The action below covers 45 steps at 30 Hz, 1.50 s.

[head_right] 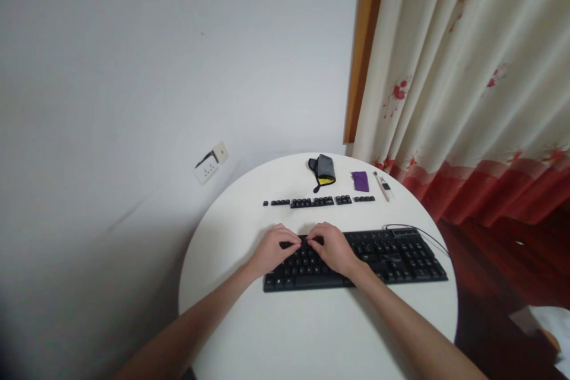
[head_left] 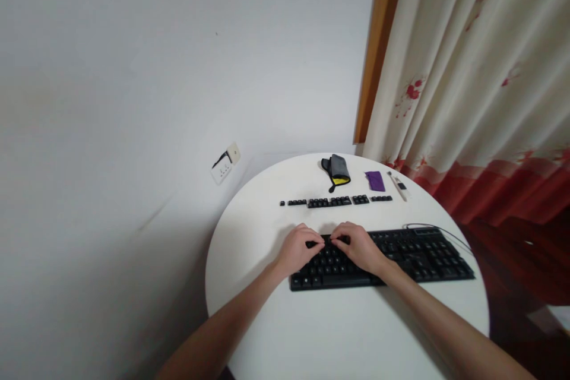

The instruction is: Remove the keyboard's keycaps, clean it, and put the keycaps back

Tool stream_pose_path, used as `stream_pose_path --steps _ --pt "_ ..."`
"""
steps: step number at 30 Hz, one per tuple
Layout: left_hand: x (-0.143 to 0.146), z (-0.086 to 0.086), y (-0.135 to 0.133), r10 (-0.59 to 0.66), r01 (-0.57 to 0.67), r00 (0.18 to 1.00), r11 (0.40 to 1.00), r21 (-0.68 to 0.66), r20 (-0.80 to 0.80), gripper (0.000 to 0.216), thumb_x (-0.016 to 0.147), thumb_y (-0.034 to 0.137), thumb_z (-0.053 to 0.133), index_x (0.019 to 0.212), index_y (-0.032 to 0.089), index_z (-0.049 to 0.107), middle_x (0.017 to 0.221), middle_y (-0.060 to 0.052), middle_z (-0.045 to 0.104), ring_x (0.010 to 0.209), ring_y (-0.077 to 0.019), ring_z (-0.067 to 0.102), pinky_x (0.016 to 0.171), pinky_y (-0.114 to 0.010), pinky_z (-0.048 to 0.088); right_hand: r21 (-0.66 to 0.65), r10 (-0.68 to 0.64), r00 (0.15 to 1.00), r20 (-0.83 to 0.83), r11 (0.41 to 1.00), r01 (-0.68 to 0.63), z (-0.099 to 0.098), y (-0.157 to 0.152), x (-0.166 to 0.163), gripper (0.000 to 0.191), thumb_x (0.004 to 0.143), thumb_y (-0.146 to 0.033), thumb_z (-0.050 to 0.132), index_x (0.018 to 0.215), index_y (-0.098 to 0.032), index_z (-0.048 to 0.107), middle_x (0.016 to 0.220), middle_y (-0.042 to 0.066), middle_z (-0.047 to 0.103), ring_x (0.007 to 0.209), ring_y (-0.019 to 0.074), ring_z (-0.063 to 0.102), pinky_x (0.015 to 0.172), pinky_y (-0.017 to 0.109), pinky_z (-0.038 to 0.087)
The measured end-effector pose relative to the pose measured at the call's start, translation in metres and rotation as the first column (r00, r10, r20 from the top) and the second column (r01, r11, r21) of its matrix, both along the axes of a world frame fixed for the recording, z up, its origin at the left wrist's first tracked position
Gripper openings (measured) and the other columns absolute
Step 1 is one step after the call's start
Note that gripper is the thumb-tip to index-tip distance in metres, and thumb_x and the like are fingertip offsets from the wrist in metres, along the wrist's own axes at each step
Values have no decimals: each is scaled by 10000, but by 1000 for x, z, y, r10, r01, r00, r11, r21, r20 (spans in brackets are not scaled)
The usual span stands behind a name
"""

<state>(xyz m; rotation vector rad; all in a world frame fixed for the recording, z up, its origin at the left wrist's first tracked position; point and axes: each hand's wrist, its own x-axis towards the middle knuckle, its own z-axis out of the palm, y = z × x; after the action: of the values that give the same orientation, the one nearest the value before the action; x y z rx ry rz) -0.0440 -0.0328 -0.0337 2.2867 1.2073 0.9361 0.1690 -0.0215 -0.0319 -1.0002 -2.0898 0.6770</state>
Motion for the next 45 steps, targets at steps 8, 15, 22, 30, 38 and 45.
stream_pose_path --steps 8,15,22,30,38,45 --pt "1 3 -3 -23 35 992 995 96 -120 97 854 220 659 816 246 744 887 11 744 823 -179 598 805 -348 460 15 27 998 50 999 -28 1 -5 -1 98 838 -121 641 821 -200 696 846 29 699 855 188 598 807 314 462" --pt "3 9 -5 -60 85 983 987 138 -171 119 873 199 627 832 227 735 899 4 736 816 -170 583 794 -333 452 98 58 985 161 992 -74 -1 -6 -2 125 873 -117 592 837 -197 681 881 37 685 891 187 581 795 303 460" --pt "3 16 -9 -26 62 969 988 141 -246 171 898 228 578 820 223 730 880 -21 681 888 -187 543 823 -337 446 148 54 952 300 984 -102 10 -12 -2 142 918 -214 556 862 -199 685 914 54 649 911 198 551 815 319 448" --pt "4 16 -11 3 39 957 989 140 -289 249 902 250 553 700 197 688 850 -39 616 885 -188 536 810 -331 438 147 4 929 371 987 -63 13 -13 -2 223 938 -259 521 784 -180 661 887 57 621 877 196 533 789 321 427" --pt "-7 4 15 49 -43 996 995 -91 68 312 937 325 497 774 181 721 817 -36 680 797 -158 619 764 -271 471 192 -197 918 343 972 136 9 -6 -9 246 965 -269 466 848 -184 665 933 63 655 953 210 551 852 335 396" --pt "-26 -10 70 264 -275 960 948 -159 -88 355 889 243 512 1226 192 611 851 -22 704 736 -159 643 710 -256 484 15 -204 794 572 971 238 10 37 -38 418 966 -257 395 1371 -168 452 1167 131 661 1060 243 611 857 328 429"
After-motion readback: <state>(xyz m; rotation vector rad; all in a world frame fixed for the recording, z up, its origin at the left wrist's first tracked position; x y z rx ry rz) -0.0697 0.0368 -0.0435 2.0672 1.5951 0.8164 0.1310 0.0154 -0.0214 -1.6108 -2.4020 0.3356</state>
